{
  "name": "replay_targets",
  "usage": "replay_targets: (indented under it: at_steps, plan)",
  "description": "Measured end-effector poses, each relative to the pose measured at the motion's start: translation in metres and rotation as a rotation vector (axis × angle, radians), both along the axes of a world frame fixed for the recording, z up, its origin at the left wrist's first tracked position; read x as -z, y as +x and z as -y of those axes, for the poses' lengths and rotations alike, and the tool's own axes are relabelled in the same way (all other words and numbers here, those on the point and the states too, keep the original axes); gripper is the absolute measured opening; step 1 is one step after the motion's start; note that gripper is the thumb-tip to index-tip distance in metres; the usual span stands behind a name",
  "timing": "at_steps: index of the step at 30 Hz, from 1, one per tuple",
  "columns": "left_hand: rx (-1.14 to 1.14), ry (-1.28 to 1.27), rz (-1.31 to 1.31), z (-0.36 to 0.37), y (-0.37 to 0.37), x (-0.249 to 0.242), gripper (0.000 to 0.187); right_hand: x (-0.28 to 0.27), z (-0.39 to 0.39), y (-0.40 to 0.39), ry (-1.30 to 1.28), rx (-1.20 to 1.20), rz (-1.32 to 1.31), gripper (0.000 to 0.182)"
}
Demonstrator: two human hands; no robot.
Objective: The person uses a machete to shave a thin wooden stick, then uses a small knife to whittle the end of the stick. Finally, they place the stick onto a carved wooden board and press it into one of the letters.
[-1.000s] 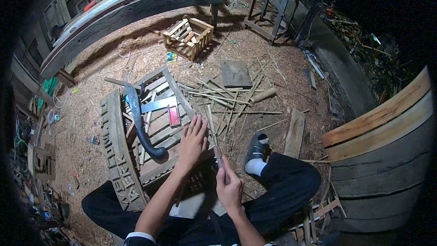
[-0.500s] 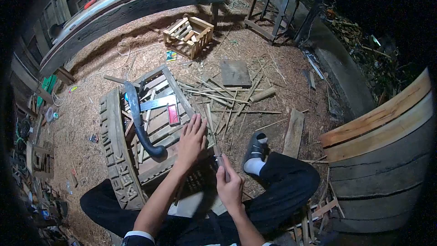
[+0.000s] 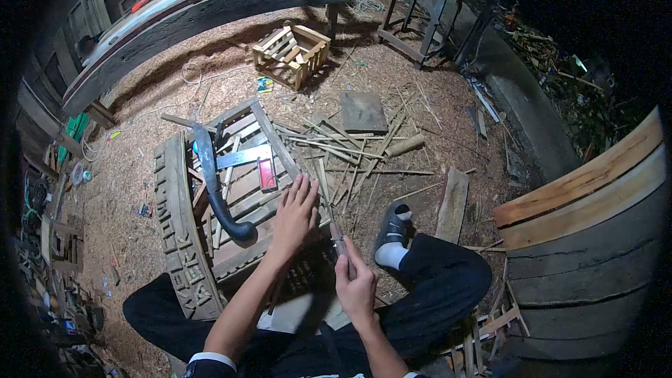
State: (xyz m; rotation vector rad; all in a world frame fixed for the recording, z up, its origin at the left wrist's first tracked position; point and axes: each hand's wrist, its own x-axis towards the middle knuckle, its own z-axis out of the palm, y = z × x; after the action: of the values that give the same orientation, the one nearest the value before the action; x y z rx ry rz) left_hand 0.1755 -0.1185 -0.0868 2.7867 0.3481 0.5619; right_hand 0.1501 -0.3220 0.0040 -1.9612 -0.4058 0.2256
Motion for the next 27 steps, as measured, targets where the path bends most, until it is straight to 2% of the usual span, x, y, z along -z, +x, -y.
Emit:
replay_targets:
  at_steps: [13,18,24,27]
  plan:
    - [0.013,0.015,-0.004,-0.001,-0.001,-0.003,0.065,-0.004,0.004,-0.004,0.069,0.019,-0.033,0.04]
    - [0.001,-0.006,-0.02,0.002,0.0,-0.002,0.067,0.0,0.007,-0.008,0.031,0.027,0.039,0.04]
    - [0.006,-0.046,0.001,-0.001,0.002,0.002,0.068,-0.008,0.008,-0.006,-0.032,0.002,-0.011,0.04]
    - [0.007,-0.037,-0.009,-0.002,0.001,-0.001,0.068,-0.009,0.015,-0.013,0.053,0.019,-0.05,0.04]
